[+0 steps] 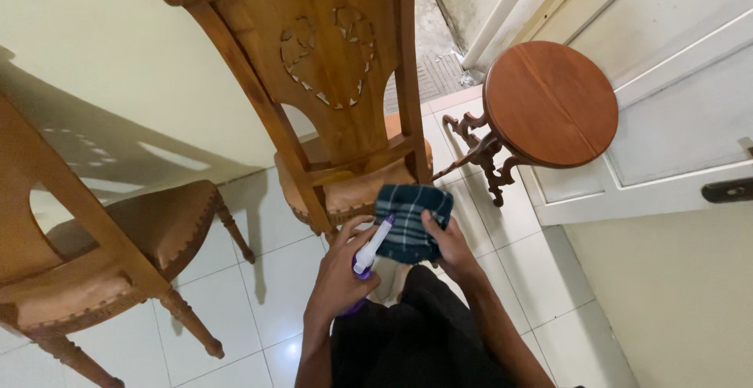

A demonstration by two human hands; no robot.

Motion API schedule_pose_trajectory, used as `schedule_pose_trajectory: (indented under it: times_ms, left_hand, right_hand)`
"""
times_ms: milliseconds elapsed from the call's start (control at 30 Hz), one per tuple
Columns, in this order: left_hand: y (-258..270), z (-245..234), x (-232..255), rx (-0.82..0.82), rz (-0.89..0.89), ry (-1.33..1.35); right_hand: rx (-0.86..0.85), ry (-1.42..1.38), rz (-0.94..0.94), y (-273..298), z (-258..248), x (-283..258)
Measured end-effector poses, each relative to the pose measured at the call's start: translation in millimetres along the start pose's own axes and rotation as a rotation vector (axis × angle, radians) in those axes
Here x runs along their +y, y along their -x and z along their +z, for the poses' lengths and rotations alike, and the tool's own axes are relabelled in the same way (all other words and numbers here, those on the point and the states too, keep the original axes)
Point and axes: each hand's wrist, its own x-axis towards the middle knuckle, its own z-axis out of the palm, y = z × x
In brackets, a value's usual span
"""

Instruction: The person sprays a purple cleaning solution onto the backrest of a wooden chair and wipes it with a cloth. They repeatedly spray and wipe the carved backrest and seat area, focusing on the same chair throughout the clip.

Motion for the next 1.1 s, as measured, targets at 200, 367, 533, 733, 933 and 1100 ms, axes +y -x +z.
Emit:
schedule_pose_trajectory:
  times_ms: [200, 367, 533, 733, 933, 1100]
  left_hand:
    - [12, 6, -4, 0.044, -0.025, 0.011]
    - [18, 6, -7, 0.053, -0.147, -0.003]
    - [8, 16, -23, -0.011, -0.263, 0.060]
    - [0, 29, -30, 0.051, -0.247, 0.121]
    - [-27, 58, -23, 0.116, -0.321, 0.230]
    - [-65, 100, -7, 0.207, -0.305, 0.221]
  right_hand:
    - [0.094, 0.050, -0.223, -2, 7, 9]
    - [0.161, 0.208, -0.337, -8, 12, 0]
    - [0.198, 0.175, -0.282, -23, 19, 17]
    - [0.036, -0.061, -0.131, -40, 20, 0]
    - [-0.043, -0.441, 0.272, -66, -7, -32]
    - [-0.166, -0.770, 0.409, -95, -69, -34]
